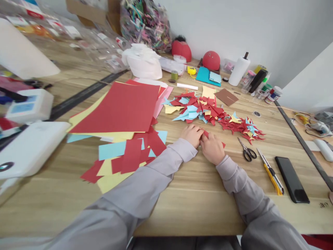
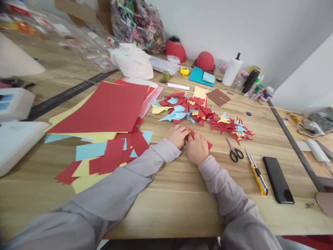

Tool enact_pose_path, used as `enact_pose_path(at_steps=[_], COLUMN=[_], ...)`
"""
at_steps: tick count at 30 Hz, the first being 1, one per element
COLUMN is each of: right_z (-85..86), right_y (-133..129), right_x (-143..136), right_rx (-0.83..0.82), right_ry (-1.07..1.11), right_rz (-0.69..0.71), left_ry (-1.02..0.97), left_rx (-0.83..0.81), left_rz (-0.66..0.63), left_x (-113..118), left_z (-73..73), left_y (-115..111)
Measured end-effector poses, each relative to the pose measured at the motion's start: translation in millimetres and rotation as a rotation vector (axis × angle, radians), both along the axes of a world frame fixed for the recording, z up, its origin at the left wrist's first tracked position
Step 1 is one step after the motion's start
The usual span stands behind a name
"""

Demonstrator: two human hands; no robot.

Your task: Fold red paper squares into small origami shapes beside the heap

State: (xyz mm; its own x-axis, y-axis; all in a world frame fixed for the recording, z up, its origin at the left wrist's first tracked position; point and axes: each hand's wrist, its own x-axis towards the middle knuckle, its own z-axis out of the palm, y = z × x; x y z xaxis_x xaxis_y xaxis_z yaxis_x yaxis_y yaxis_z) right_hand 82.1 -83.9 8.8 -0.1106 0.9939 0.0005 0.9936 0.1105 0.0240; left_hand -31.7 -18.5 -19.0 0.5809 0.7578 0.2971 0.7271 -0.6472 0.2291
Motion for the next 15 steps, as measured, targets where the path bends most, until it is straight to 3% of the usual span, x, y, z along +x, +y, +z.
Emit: enact_pose_path(at_steps=[15], right_z=[0.5], right_y=[-19.0], right_x=[-0.7], right_rx=[0.039], right_ry=[-0.057], right_rz=[-0.027], left_ry=[-0.006], left_rx=[0.146], left_rz=[-0.011], left_x=[-3.3], left_z=[-3.3], left_y=[-1.3])
